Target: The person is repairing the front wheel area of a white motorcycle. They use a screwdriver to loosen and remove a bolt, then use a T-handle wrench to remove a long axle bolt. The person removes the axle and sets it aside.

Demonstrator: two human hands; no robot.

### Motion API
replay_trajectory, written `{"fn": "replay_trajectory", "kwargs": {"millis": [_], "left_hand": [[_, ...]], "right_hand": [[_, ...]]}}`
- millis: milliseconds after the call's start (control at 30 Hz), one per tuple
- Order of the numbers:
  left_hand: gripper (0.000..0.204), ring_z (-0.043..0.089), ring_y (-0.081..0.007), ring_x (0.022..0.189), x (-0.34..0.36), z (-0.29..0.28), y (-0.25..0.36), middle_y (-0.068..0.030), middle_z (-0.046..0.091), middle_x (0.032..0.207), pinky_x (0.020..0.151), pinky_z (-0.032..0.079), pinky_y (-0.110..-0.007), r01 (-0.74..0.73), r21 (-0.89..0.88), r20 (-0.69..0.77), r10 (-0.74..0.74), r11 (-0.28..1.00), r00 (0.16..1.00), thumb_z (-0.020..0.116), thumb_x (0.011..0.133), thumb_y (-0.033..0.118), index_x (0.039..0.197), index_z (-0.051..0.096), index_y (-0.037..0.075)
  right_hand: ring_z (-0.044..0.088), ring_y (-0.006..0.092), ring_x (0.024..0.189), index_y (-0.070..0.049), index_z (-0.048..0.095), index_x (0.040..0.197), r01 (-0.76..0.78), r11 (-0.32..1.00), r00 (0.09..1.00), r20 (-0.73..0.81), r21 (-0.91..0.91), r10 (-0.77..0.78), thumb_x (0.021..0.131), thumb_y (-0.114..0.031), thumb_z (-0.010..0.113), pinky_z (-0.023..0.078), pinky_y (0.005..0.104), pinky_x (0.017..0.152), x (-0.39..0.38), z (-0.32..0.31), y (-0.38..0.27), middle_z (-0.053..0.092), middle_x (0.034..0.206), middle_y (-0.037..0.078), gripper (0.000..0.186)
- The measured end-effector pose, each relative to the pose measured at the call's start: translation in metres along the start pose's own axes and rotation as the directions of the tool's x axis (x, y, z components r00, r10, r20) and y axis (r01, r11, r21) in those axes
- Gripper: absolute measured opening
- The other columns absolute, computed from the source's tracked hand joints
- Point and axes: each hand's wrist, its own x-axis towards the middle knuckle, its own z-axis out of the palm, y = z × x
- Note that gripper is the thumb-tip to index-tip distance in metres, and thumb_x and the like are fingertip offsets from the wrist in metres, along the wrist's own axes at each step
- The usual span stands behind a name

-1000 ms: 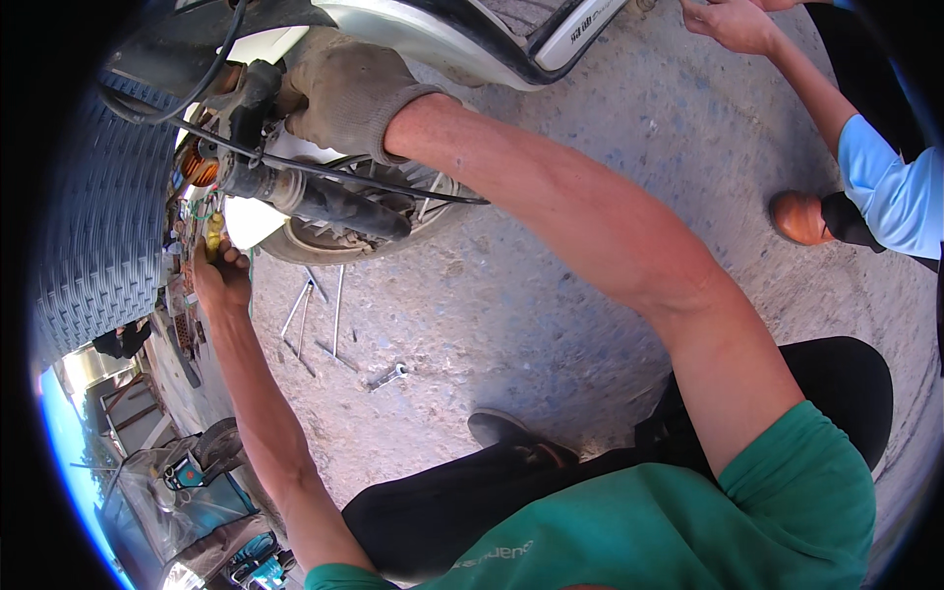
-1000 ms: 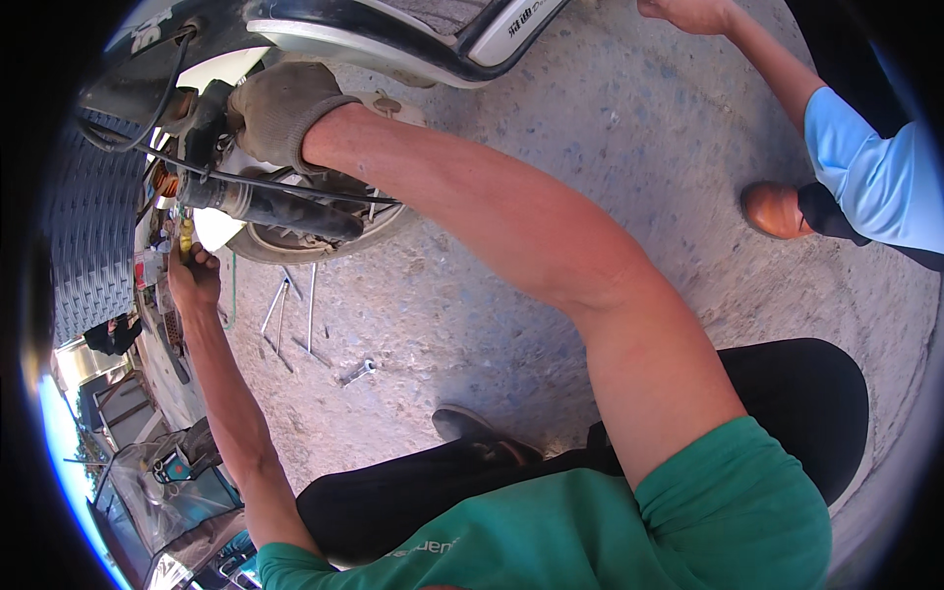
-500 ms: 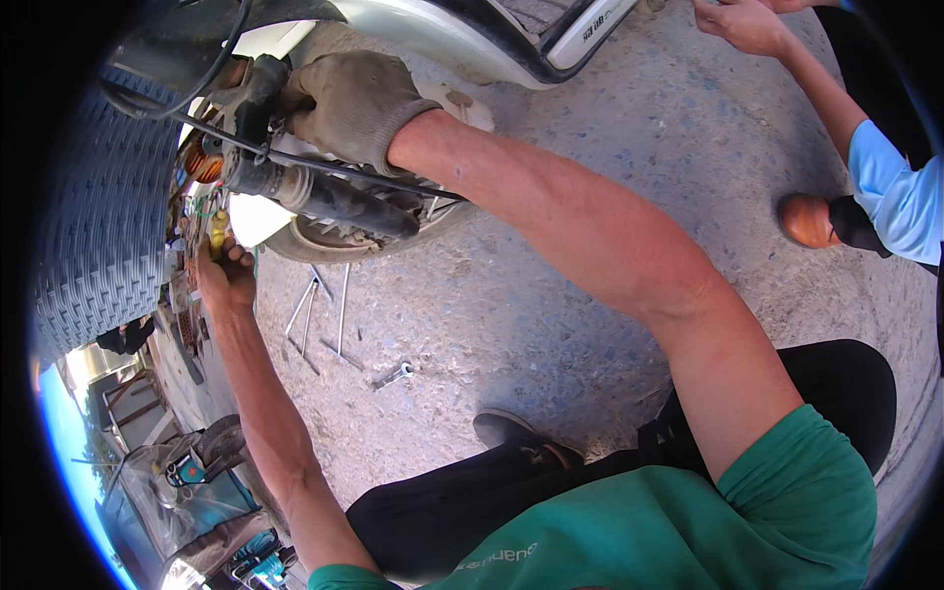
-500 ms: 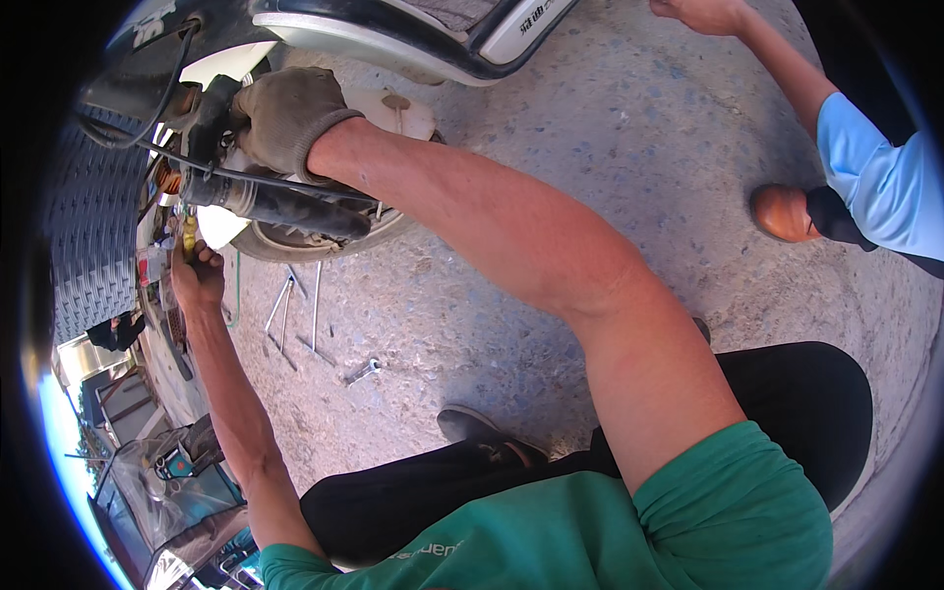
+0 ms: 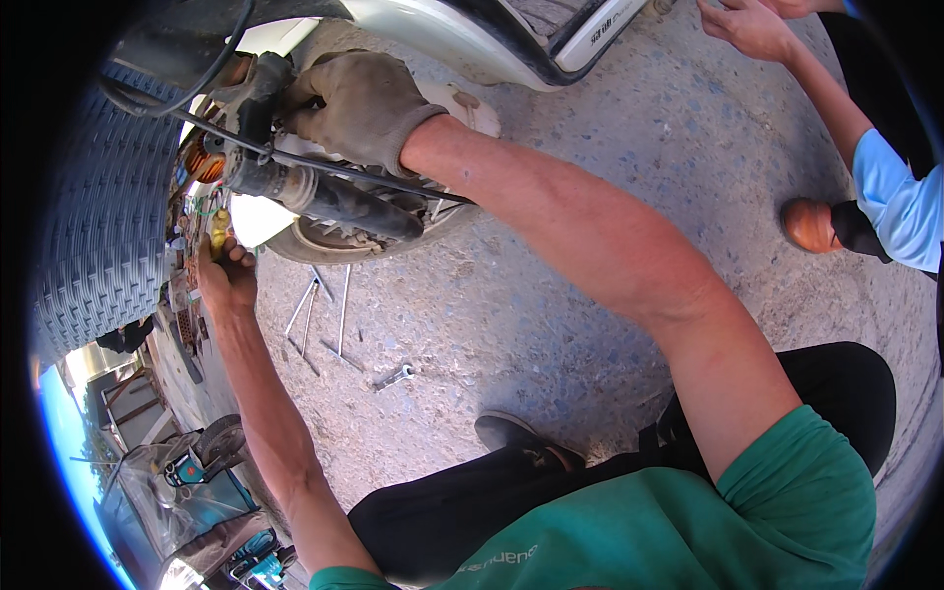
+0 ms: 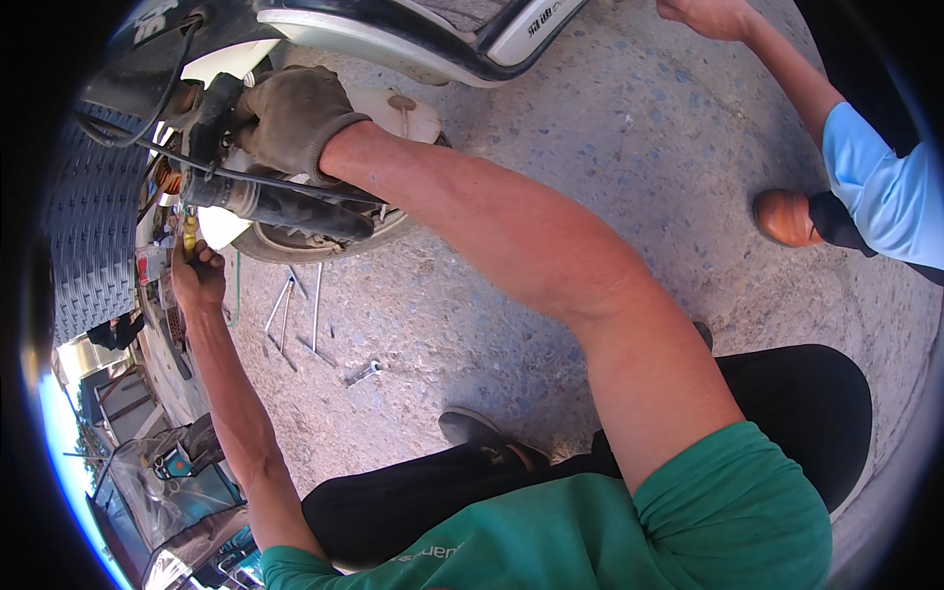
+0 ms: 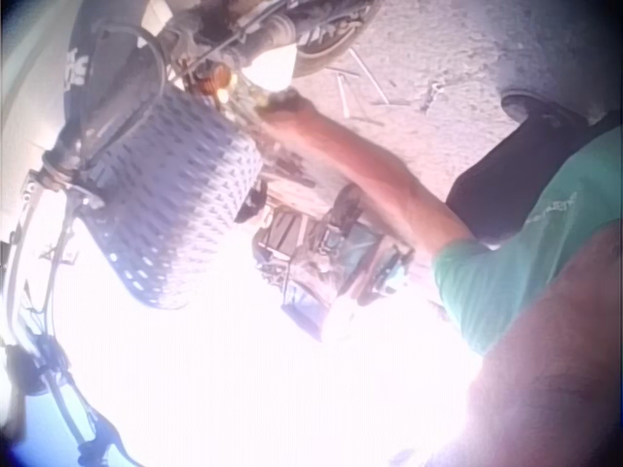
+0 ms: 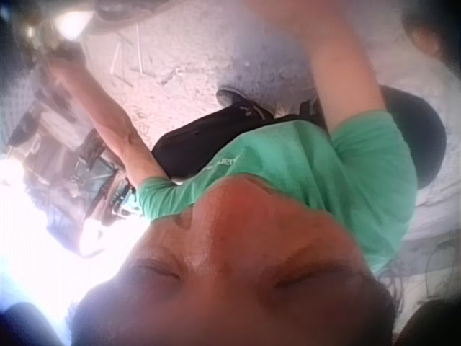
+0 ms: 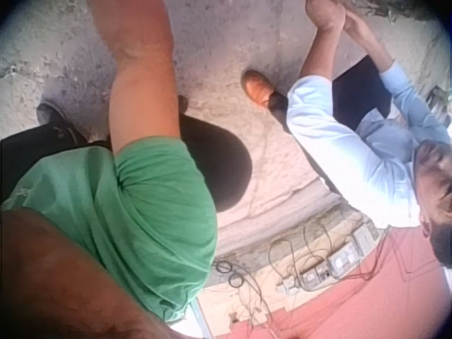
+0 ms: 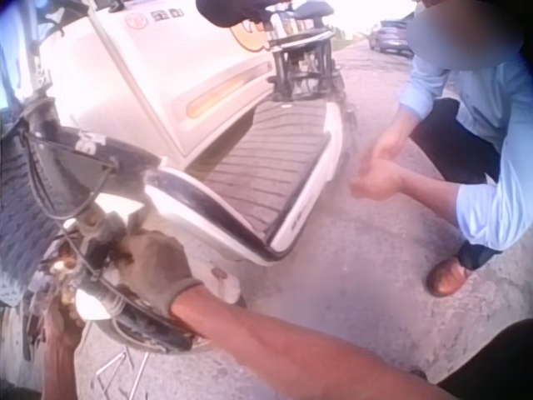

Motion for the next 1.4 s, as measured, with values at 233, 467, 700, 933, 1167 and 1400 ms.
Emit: {"fn": "replay_trajectory", "kwargs": {"millis": [233,467,700,933,1167,1400], "left_hand": [[0.032,0.051,-0.0126,0.061,0.0017,0.0001,-0.0008,-0.0003,0.056,0.073,0.057,0.042,-0.029,-0.007,-0.010,-0.013,0.007,1.000,1.000,0.044,0.107,0.035,0.096,0.056,0.008],[0.032,0.051,-0.0132,0.061,-0.0034,0.0049,-0.0003,-0.0009,0.056,0.072,0.056,0.042,-0.030,-0.020,-0.015,0.001,0.020,1.000,1.000,0.043,0.107,0.034,0.092,0.057,0.009],[0.032,0.051,-0.0133,0.060,-0.0031,0.0067,-0.0007,-0.0013,0.056,0.072,0.056,0.041,-0.030,-0.033,0.001,-0.057,0.033,0.999,0.998,0.044,0.107,0.032,0.091,0.057,0.009],[0.033,0.051,-0.0134,0.061,-0.0046,0.0073,-0.0005,-0.0023,0.056,0.073,0.056,0.041,-0.030,-0.035,0.000,-0.070,0.034,0.999,0.997,0.044,0.108,0.034,0.095,0.058,0.007],[0.032,0.051,-0.0139,0.061,-0.0063,0.0085,-0.0009,-0.0027,0.056,0.074,0.056,0.041,-0.031,-0.040,-0.010,-0.074,0.039,0.999,0.997,0.044,0.108,0.034,0.096,0.057,0.008],[0.032,0.051,-0.0134,0.061,-0.0053,0.0058,-0.0015,-0.0021,0.056,0.074,0.056,0.041,-0.031,-0.048,0.004,-0.059,0.049,0.999,0.997,0.044,0.108,0.035,0.096,0.057,0.008]], "right_hand": [[0.071,0.0324,0.095,-0.016,0.079,0.105,-0.052,0.996,0.997,0.058,0.075,0.047,0.079,-0.028,0.070,0.053,0.0431,0.094,-0.0013,-0.0023,0.0011,0.075,0.096,0.016,0.031],[0.072,0.0291,0.088,-0.016,0.080,0.102,-0.007,0.999,1.000,0.008,0.036,0.007,0.081,-0.026,0.071,0.056,0.0386,0.087,-0.0025,0.0007,0.0022,0.075,0.095,0.014,0.024],[0.072,0.0295,0.086,-0.015,0.079,0.100,0.075,0.997,0.996,-0.055,-0.010,-0.075,0.081,-0.027,0.071,0.056,0.0397,0.086,-0.0026,0.0028,0.0043,0.075,0.090,0.013,0.024],[0.070,0.0327,0.095,-0.016,0.078,0.107,0.036,0.999,0.999,0.023,0.000,-0.036,0.080,-0.031,0.071,0.053,0.0442,0.092,-0.0016,0.0034,0.0061,0.074,0.095,0.016,0.031],[0.072,0.0261,0.086,-0.016,0.079,0.102,0.051,0.998,0.998,-0.038,-0.029,-0.052,0.084,-0.029,0.072,0.056,0.0389,0.084,-0.0038,0.0034,0.0057,0.076,0.092,0.010,0.023],[0.073,0.0248,0.081,-0.013,0.078,0.101,0.076,0.997,0.996,-0.049,-0.032,-0.077,0.083,-0.026,0.073,0.058,0.0367,0.081,-0.0048,0.0042,0.0055,0.076,0.089,0.009,0.022]]}}
